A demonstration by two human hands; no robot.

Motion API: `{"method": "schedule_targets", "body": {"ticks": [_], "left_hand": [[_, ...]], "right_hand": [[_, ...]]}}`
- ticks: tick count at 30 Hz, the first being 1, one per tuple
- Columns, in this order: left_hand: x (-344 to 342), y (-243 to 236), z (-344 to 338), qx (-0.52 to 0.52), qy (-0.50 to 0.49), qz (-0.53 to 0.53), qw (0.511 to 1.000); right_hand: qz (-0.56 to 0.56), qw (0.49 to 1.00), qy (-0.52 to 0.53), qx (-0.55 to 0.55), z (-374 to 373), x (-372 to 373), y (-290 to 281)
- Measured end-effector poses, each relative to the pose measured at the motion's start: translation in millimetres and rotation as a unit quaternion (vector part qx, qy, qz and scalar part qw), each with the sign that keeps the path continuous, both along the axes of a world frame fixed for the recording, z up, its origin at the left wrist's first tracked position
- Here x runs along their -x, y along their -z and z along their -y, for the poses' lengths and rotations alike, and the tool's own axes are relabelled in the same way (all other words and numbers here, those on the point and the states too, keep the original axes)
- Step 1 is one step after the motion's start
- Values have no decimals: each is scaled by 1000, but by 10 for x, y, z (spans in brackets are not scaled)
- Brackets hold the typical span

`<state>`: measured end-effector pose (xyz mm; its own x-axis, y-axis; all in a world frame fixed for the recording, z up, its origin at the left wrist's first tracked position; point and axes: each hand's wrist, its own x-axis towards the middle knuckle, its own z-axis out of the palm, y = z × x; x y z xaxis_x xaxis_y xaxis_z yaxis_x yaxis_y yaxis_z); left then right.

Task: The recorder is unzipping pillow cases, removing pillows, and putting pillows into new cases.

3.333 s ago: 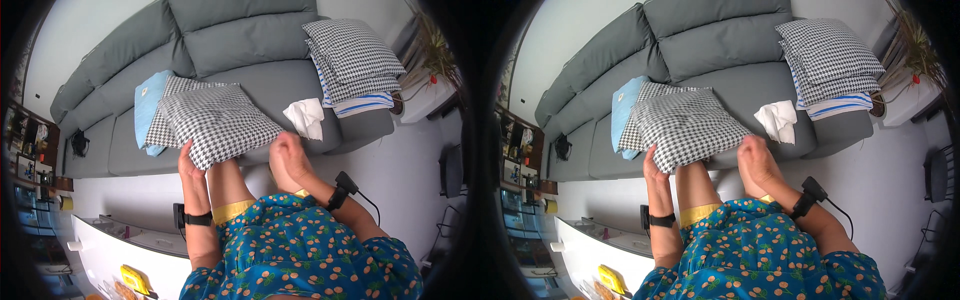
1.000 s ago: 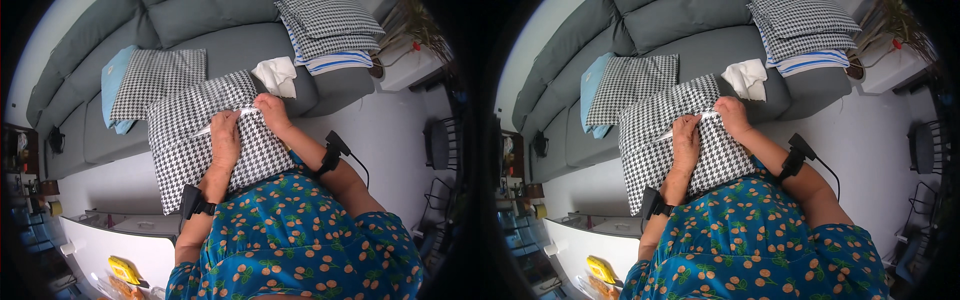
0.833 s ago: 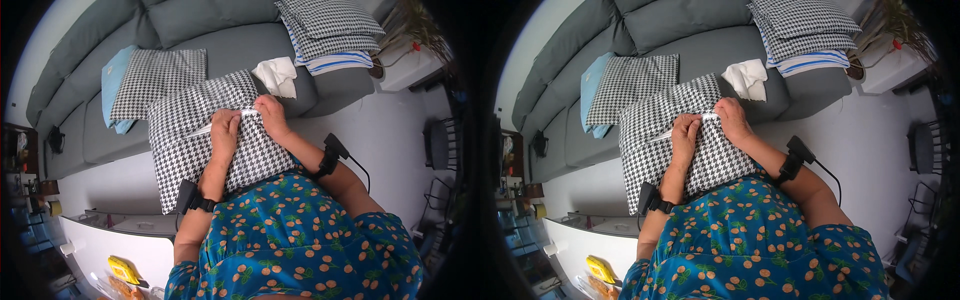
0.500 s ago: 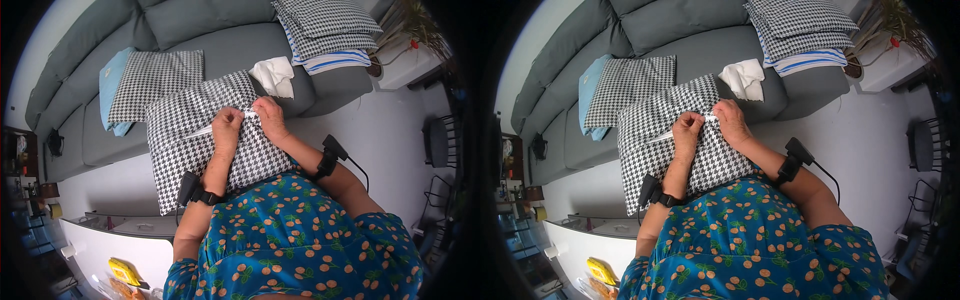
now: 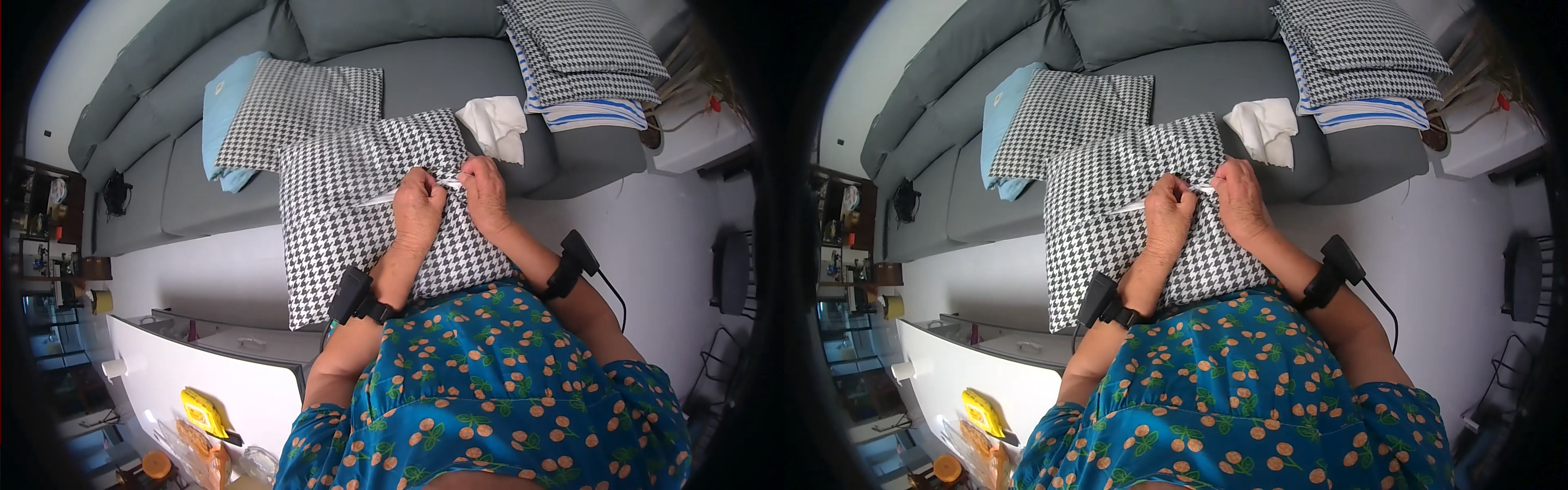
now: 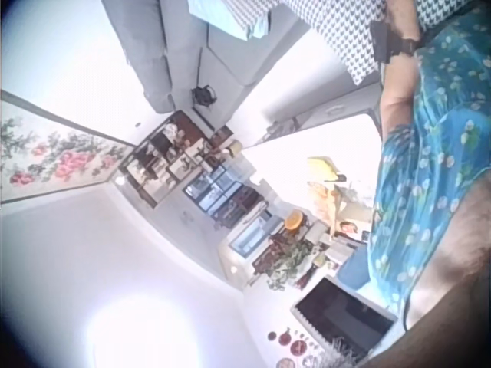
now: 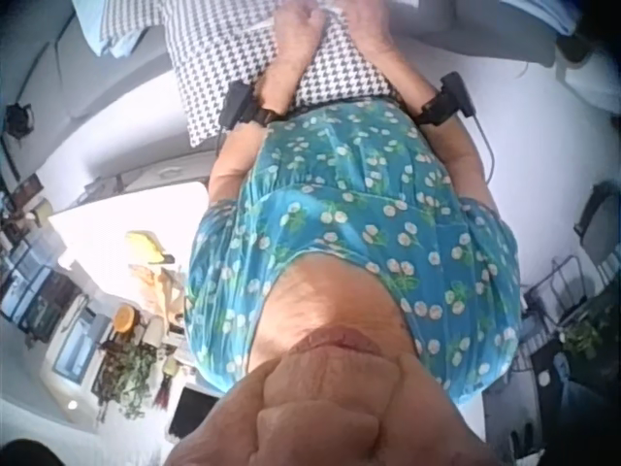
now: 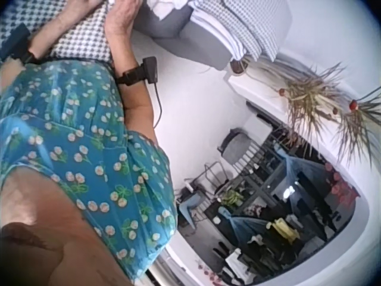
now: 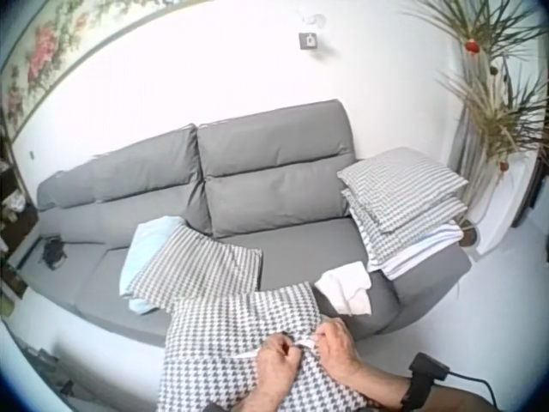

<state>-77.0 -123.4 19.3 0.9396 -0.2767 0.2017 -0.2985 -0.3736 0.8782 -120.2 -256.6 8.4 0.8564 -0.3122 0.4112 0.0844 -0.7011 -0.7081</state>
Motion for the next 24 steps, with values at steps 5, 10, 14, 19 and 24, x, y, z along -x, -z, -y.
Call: {"method": "schedule_targets", "body": {"ticks": [5, 10, 14, 19, 24], "left_hand": [[17, 42, -7, -5, 29, 31, 999], [37, -11, -3, -25, 47, 23, 998], [19, 26, -17, -65, 74, 68, 993], [5, 86, -20, -32, 55, 39, 997], [-58, 154, -73, 69, 80, -61, 993]], "right_hand": [[10, 1000, 9, 15, -11, -12, 29], [-6, 997, -31, 75, -13, 15, -92], [32, 989, -52, 137, -52, 41, -210], [45, 973, -78, 213, -46, 45, -248], [27, 983, -46, 177, -52, 51, -165]]}}
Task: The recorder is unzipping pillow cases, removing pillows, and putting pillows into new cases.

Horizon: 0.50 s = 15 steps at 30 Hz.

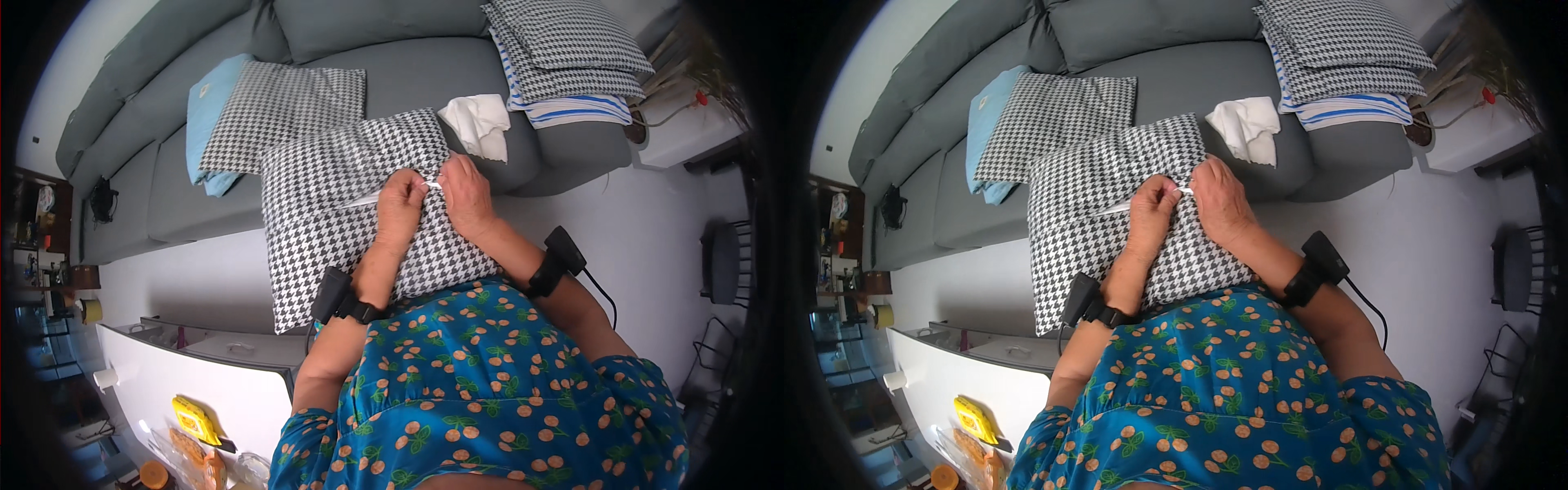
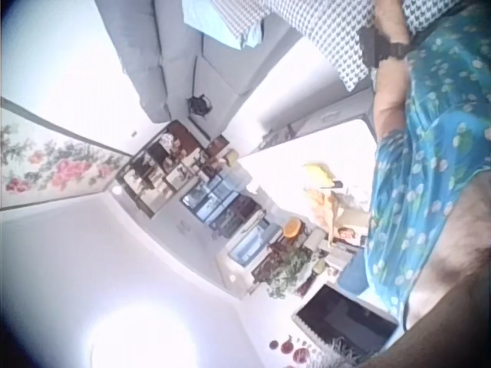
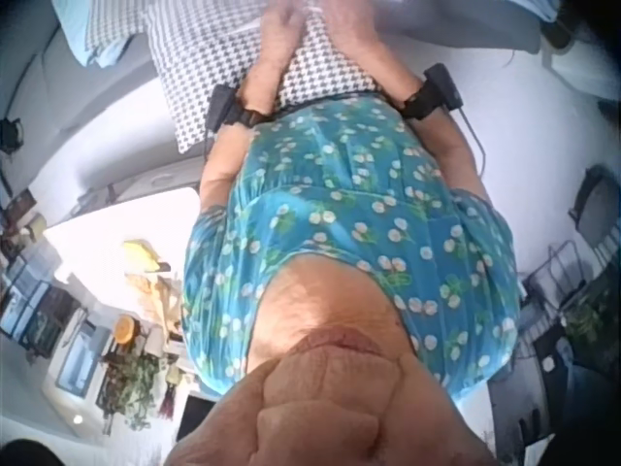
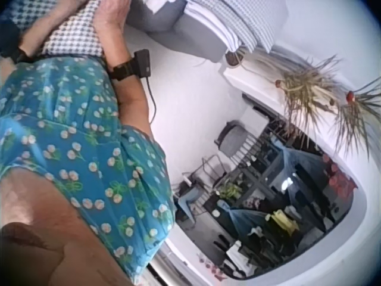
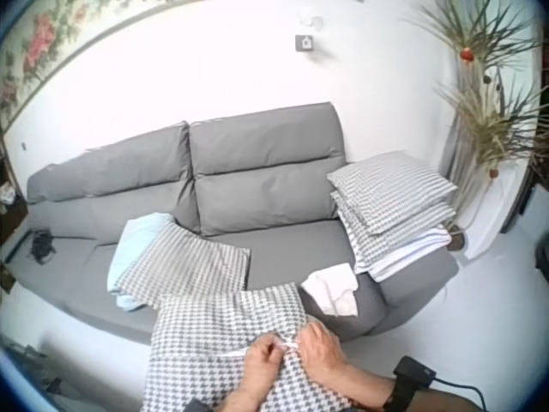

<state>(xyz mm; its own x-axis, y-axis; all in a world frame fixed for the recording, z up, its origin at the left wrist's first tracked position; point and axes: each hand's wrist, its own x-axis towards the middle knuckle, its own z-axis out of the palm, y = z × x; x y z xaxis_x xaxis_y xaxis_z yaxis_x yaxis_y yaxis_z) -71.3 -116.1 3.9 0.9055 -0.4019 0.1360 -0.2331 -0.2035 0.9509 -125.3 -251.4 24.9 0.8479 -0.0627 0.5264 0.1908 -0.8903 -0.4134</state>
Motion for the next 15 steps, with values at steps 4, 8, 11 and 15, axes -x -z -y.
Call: {"method": "schedule_targets", "body": {"ticks": [4, 8, 11, 15], "left_hand": [[-33, 55, 12, 106, 29, -100, 989], [-48, 37, -37, 117, 34, -131, 984], [-30, -8, -17, 130, 37, -127, 983], [-31, -34, -11, 75, 14, -116, 990]], "right_hand": [[-58, 997, 22, -50, 4, -44, -23], [-65, 996, -62, 17, 51, -122, -232], [-67, 987, -98, 105, 88, -157, -275], [-71, 977, -88, 181, 66, -153, -261]]}}
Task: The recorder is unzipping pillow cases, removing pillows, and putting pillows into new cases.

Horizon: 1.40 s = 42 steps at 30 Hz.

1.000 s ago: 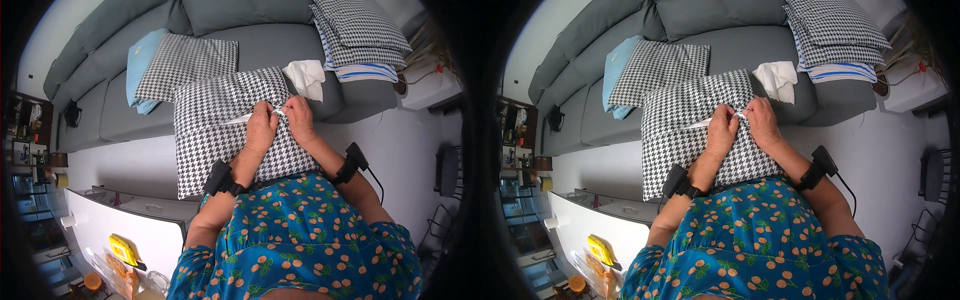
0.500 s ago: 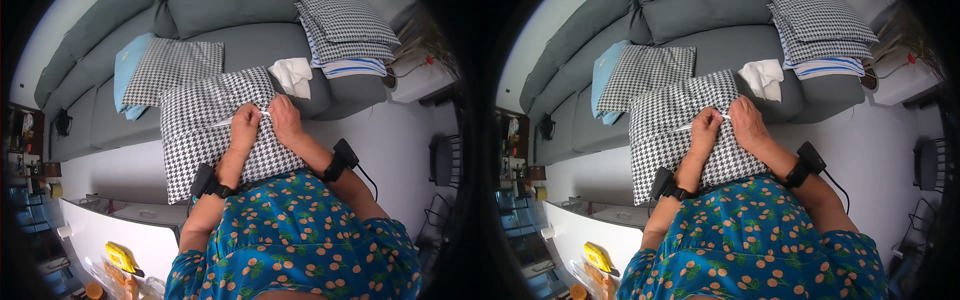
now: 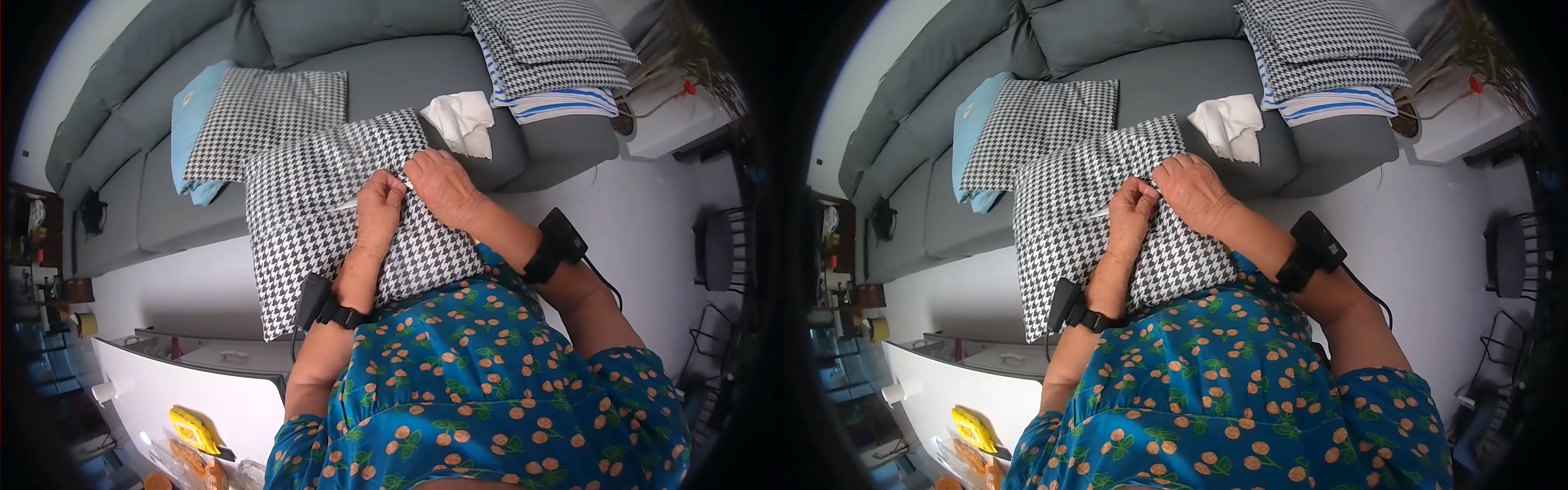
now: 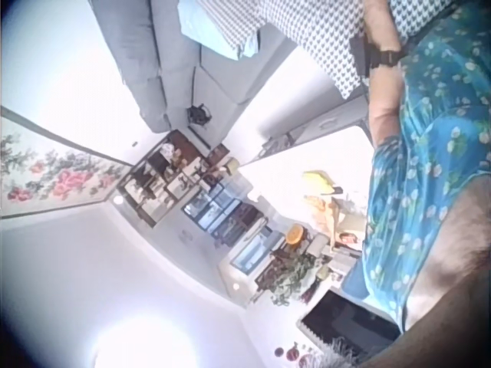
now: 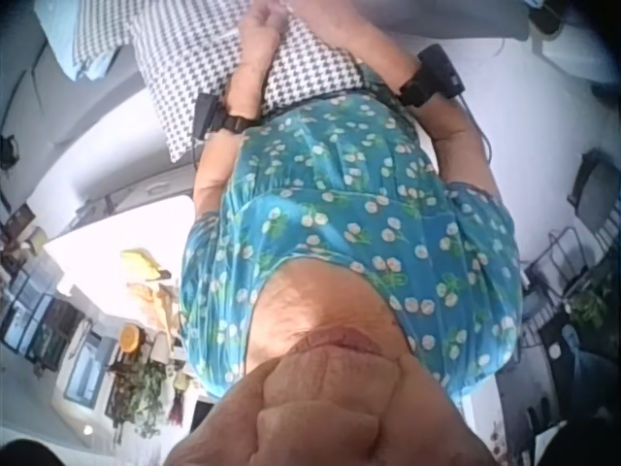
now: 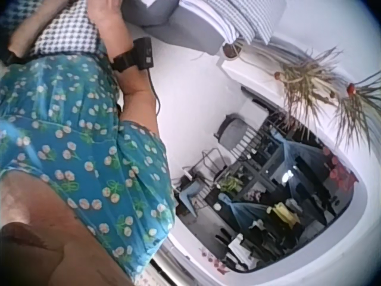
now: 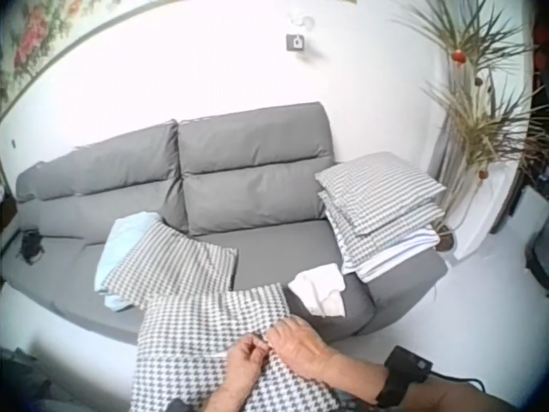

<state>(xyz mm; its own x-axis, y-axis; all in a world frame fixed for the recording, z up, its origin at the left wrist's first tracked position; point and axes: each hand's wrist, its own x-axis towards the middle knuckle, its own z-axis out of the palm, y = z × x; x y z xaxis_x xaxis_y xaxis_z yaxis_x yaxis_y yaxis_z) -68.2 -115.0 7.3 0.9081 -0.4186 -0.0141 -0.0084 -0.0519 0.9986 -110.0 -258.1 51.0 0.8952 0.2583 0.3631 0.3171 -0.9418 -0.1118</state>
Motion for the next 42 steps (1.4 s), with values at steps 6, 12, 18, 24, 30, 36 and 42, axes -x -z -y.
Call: {"method": "schedule_targets", "body": {"ticks": [6, 12, 18, 24, 30, 36, 42], "left_hand": [[85, -72, 63, -153, -63, 206, 964], [72, -64, 46, -68, -81, 244, 964], [104, -97, 33, -62, -65, 262, 961], [130, -89, 26, -62, -85, 219, 970], [123, -50, 43, -50, -82, 220, 971], [103, -93, 44, -50, -68, 251, 964], [121, -22, 35, -99, -81, 182, 975]], "right_hand": [[-16, 996, 41, -80, 59, -8, 111], [30, 990, 72, -117, 55, -37, 83], [43, 976, 100, -191, 60, 25, 232], [27, 976, 3, -218, 34, -103, 11], [-13, 999, -45, -4, 36, -233, -34], [8, 1000, -16, -24, 145, -295, 58], [-65, 984, 10, -166, 138, -254, 51]]}}
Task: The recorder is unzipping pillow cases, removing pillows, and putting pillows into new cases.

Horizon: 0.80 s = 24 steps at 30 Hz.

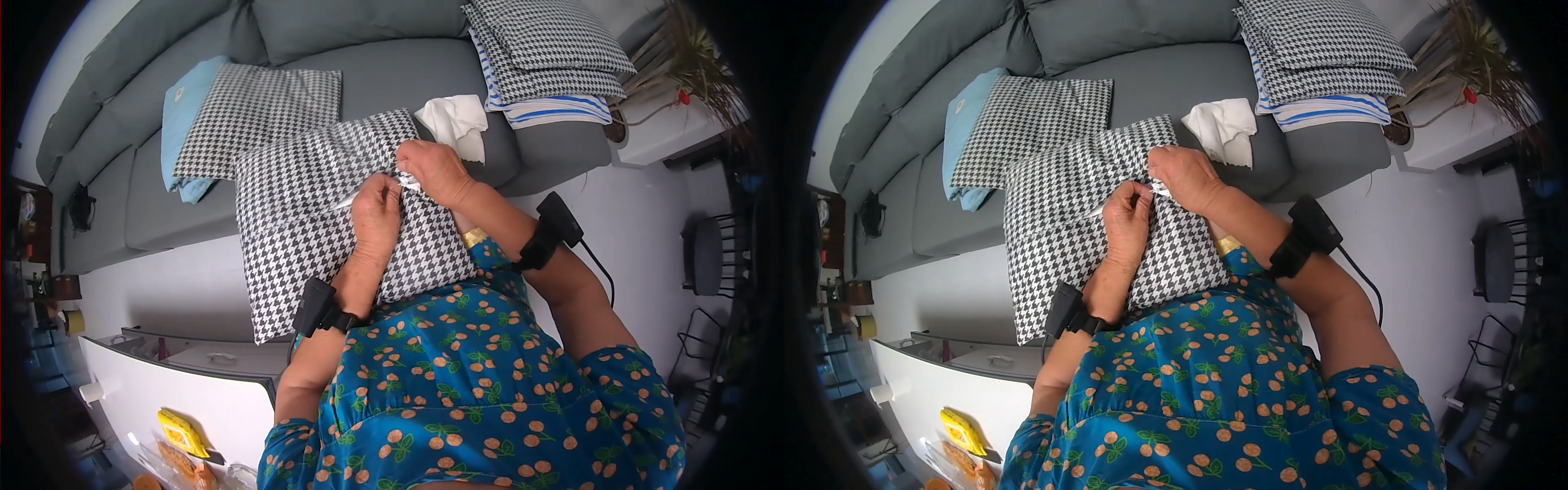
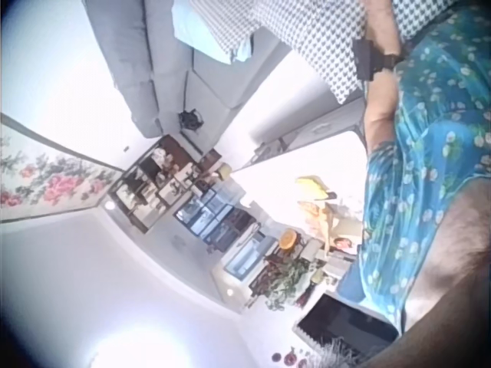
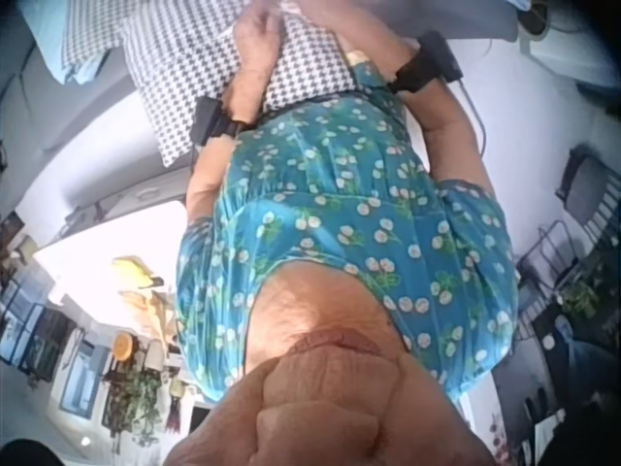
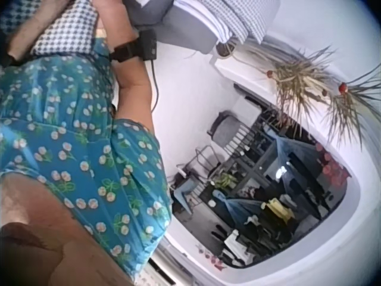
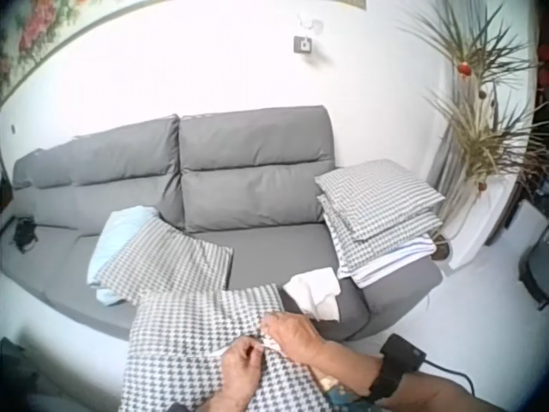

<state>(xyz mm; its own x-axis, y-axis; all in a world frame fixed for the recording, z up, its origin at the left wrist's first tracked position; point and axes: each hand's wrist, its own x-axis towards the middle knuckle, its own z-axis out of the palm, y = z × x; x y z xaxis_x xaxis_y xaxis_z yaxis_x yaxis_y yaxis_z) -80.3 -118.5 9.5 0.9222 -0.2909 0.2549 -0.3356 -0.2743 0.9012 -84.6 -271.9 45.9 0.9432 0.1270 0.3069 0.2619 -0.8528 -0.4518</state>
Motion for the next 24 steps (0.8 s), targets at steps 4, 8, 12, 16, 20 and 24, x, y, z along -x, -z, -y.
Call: {"method": "schedule_targets", "body": {"ticks": [4, 8, 12, 16, 20, 24], "left_hand": [[-26, 15, 28, 41, -12, -95, 995], [-18, -47, 30, 0, -6, -44, 999], [8, -111, 62, -8, -39, 10, 999], [-34, 10, 35, 1, -57, 0, 998], [-66, -58, 10, 140, -1, -165, 976], [-60, -74, 16, 108, 13, -110, 988]], "right_hand": [[-30, 998, 33, -48, -27, 84, 25], [-3, 995, 85, -49, -85, 130, 23], [34, 996, 69, -50, -46, 155, -10], [15, 990, 91, -105, -50, 167, 10], [130, 986, 65, -78, -63, 262, -51], [126, 988, 56, -68, -143, 402, -32]]}}
